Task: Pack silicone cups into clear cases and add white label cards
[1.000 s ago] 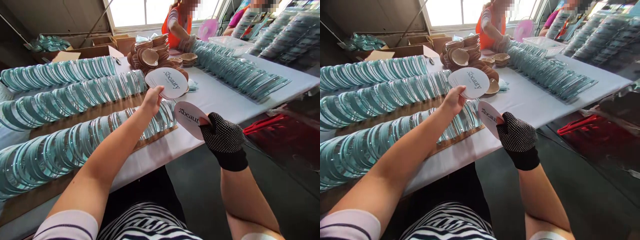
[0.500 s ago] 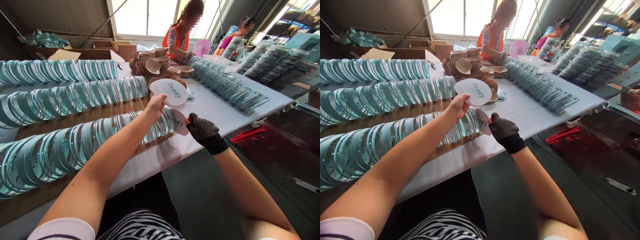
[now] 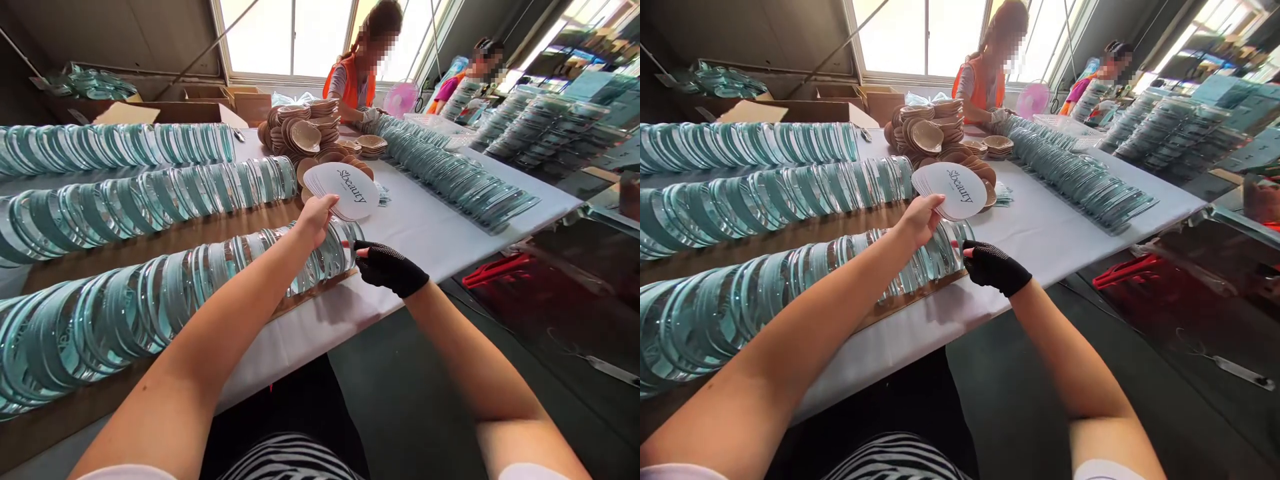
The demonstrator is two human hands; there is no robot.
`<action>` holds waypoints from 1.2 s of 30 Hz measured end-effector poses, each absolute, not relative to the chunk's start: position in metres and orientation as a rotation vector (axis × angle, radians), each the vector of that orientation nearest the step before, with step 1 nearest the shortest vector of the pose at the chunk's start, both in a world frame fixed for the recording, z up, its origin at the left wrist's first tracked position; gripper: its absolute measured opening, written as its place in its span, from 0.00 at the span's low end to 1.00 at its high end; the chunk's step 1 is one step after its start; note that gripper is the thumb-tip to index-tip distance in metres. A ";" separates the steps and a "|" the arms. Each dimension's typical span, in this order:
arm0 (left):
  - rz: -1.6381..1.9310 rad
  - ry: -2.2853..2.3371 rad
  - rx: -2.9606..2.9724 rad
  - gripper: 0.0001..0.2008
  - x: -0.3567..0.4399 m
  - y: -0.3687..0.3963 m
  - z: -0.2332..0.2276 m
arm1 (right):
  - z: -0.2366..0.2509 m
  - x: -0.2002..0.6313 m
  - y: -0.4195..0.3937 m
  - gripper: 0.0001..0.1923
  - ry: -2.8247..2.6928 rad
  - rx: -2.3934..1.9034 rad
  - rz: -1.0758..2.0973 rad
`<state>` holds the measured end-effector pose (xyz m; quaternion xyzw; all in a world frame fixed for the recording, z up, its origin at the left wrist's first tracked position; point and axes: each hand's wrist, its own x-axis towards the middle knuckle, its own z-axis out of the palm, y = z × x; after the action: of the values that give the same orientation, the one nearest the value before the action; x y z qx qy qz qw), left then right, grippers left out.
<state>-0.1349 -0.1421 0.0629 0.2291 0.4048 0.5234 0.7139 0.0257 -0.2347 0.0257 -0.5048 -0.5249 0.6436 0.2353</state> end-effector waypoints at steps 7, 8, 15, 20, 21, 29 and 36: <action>1.172 0.885 0.655 0.04 -0.133 -0.148 0.063 | 0.052 0.042 -0.201 0.23 -1.422 -1.635 0.970; 1.182 0.903 0.673 0.04 -0.132 -0.148 0.063 | 0.056 0.042 -0.192 0.25 -1.352 -1.615 0.819; 1.337 0.771 0.782 0.02 -0.141 -0.169 0.070 | 0.070 -0.001 -0.195 0.32 -1.624 -1.620 0.120; 1.357 0.767 0.755 0.06 -0.162 -0.195 0.081 | 0.067 -0.023 -0.210 0.32 -1.415 -1.698 0.151; 1.359 0.767 0.763 0.06 -0.164 -0.199 0.082 | 0.066 -0.027 -0.211 0.32 -1.434 -1.696 0.174; 1.420 0.753 0.878 0.08 -0.173 -0.220 0.081 | 0.064 -0.052 -0.226 0.30 -1.300 -1.576 0.110; 1.364 0.816 0.764 0.08 -0.178 -0.228 0.080 | 0.074 -0.075 -0.245 0.29 -1.366 -1.558 0.205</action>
<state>-0.1777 -0.2285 0.0803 0.3344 0.3573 0.5969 0.6358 -0.0751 -0.2451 0.0744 -0.6458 -0.5660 0.0850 0.5054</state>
